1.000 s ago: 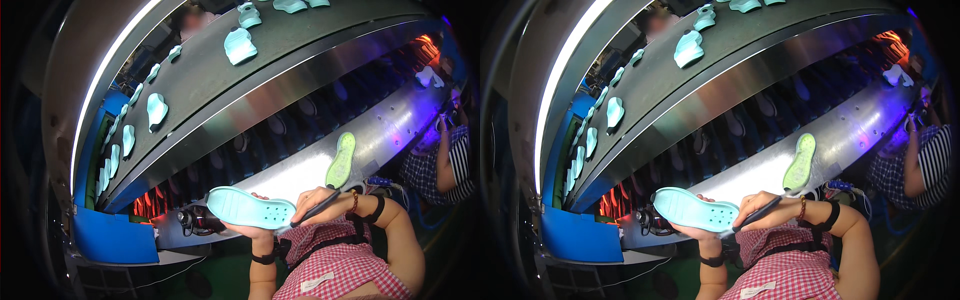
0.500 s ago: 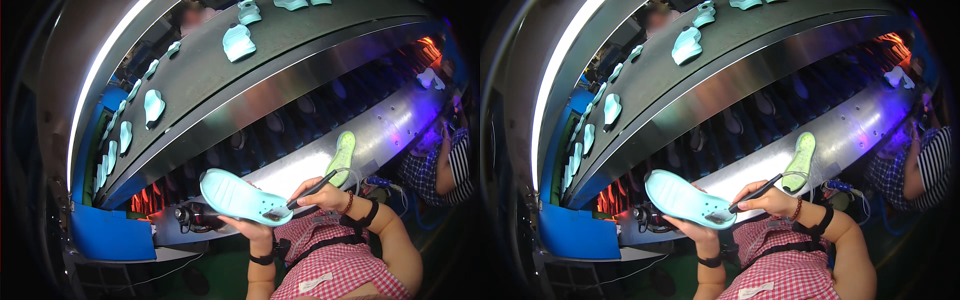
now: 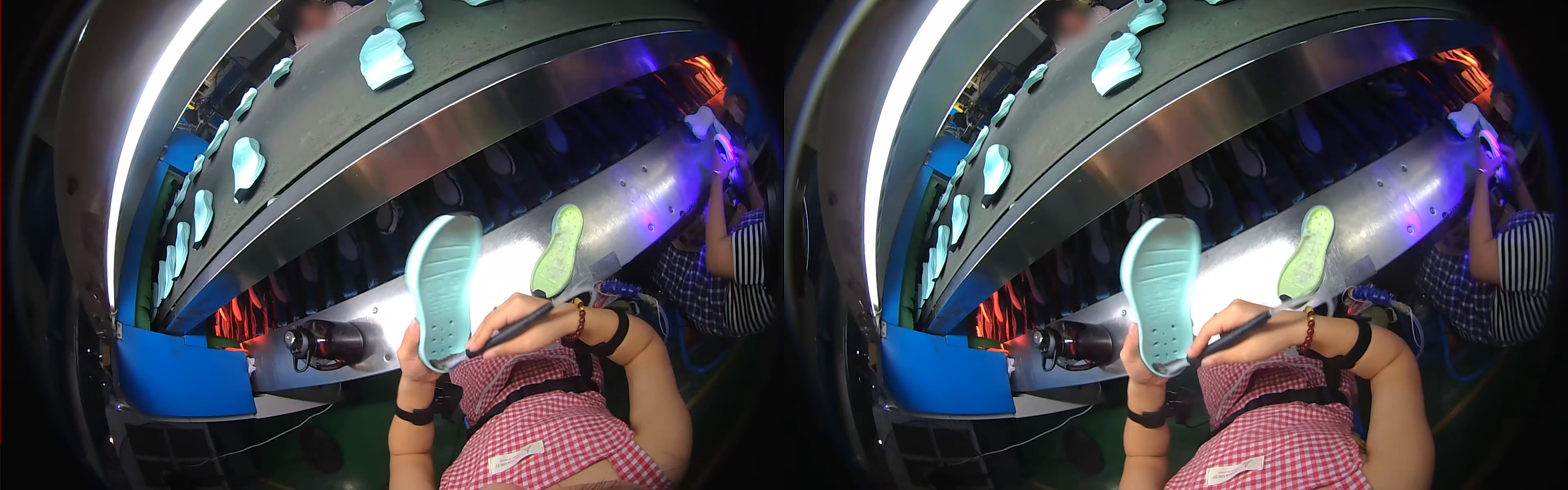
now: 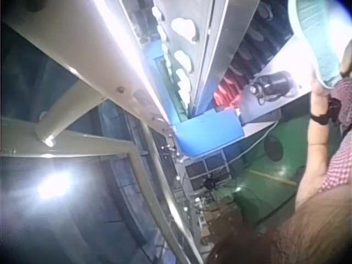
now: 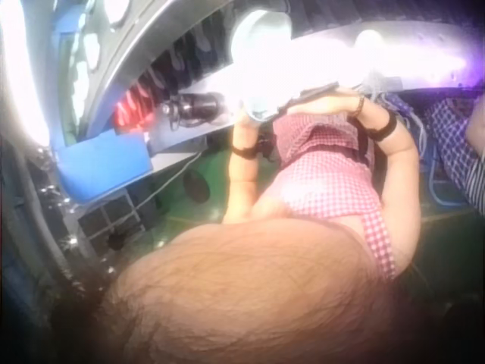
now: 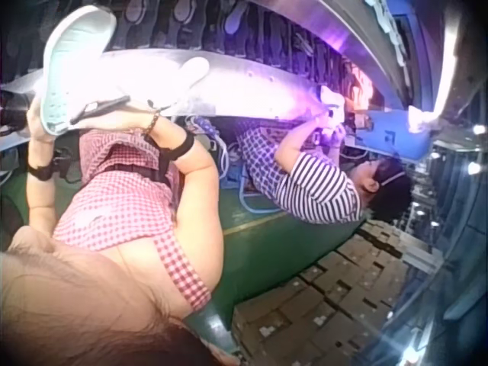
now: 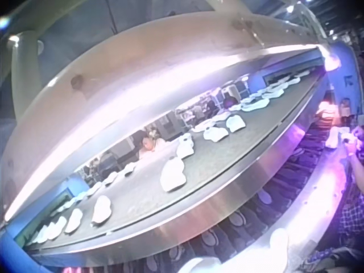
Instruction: The recorder is using a brush to apply glue or a treatment liquid to light blue shoe soles before placing them on a conveyor belt.
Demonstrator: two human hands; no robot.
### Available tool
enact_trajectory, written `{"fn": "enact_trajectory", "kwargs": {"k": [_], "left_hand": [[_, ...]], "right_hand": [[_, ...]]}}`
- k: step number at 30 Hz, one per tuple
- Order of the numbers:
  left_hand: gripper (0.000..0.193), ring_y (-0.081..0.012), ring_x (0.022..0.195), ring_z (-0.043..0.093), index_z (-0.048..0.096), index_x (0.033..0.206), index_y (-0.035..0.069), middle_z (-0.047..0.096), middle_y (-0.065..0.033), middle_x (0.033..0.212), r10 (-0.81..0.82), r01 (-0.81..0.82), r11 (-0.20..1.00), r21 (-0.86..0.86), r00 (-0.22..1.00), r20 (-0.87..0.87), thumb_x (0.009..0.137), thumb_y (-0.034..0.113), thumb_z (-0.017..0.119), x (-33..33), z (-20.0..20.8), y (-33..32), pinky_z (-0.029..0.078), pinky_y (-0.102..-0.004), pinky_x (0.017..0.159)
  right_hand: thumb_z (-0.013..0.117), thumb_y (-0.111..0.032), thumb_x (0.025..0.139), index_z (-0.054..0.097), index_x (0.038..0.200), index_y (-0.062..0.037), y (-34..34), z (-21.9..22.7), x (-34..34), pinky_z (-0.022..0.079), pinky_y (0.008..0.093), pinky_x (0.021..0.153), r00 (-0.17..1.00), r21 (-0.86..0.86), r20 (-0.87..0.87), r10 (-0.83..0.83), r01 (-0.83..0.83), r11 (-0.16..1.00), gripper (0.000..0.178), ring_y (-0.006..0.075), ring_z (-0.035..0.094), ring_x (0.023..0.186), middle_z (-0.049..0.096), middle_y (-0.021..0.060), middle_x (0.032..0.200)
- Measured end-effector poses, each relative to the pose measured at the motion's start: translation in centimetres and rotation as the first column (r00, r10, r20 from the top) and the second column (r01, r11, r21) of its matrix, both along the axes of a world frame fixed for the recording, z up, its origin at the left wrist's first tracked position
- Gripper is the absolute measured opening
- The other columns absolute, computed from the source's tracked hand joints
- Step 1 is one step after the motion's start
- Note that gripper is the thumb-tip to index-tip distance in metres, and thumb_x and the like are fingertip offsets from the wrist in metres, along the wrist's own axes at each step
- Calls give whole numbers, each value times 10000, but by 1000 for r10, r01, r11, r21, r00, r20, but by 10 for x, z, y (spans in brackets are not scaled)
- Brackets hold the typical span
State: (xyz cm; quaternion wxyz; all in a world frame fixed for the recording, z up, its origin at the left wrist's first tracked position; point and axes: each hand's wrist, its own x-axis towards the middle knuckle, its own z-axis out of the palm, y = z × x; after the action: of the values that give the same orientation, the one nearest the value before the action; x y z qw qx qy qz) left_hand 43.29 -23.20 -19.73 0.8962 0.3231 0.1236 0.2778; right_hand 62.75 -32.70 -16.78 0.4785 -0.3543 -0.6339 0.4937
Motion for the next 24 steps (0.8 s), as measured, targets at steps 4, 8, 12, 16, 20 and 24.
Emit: {"fn": "enact_trajectory", "kwargs": {"k": [4, 8, 12, 16, 20, 24], "left_hand": [[501, -240, 974, 568, 383, 1232, -58, 550, -181, 1092, -222, 211, 974, -79, 958, -181, 899, 315, 345, -8, 8, 4, 455, -337, 852], [472, -213, 979, 558, 395, 1227, -66, 529, -167, 1130, -359, 381, 924, -20, 851, -383, 906, 279, 372, -4, 21, 8, 432, -313, 874], [501, -210, 1041, 522, 339, 1274, -56, 485, -166, 1195, -342, 420, 906, 56, 804, -486, 897, 270, 395, -1, 26, 1, 419, -308, 891], [549, -211, 1050, 516, 319, 1287, -55, 478, -167, 1205, -431, 391, 902, -182, 821, -375, 876, 291, 433, -15, 27, 9, 418, -311, 892], [555, -226, 989, 555, 369, 1250, -71, 519, -175, 1150, -362, 348, 931, -111, 840, -405, 857, 313, 450, -30, 18, 10, 448, -312, 842], [555, -230, 949, 569, 409, 1217, -82, 551, -180, 1097, -292, 255, 954, -155, 904, -313, 826, 308, 466, -48, 4, 15, 453, -316, 819]], "right_hand": [[650, -83, 753, 631, 950, -15, -1, 16, 19, 485, 260, 681, 985, 52, 33, 171, -173, 984, 209, 171, 629, 778, 652, 109, 874], [620, -74, 771, 619, 965, -5, 3, 10, 19, 487, 279, 713, 980, 75, 56, 191, -195, 978, 205, 190, 628, 819, 647, 121, 912], [611, -71, 768, 612, 983, -13, 5, 21, 37, 485, 289, 727, 912, 96, 197, 360, -384, 918, 222, 208, 624, 843, 641, 130, 932], [607, -65, 773, 611, 967, -13, 4, 18, 40, 482, 297, 753, 941, 64, 171, 291, -305, 950, 201, 231, 616, 881, 634, 137, 953], [628, -73, 770, 614, 970, -12, -6, 15, 48, 481, 314, 782, 941, 73, 196, 276, -295, 953, 210, 228, 612, 905, 632, 130, 974], [629, -61, 768, 617, 977, -18, -6, 16, 44, 476, 313, 818, 997, 133, 72, -10, 1, 991, 214, 229, 608, 926, 629, 132, 989]]}}
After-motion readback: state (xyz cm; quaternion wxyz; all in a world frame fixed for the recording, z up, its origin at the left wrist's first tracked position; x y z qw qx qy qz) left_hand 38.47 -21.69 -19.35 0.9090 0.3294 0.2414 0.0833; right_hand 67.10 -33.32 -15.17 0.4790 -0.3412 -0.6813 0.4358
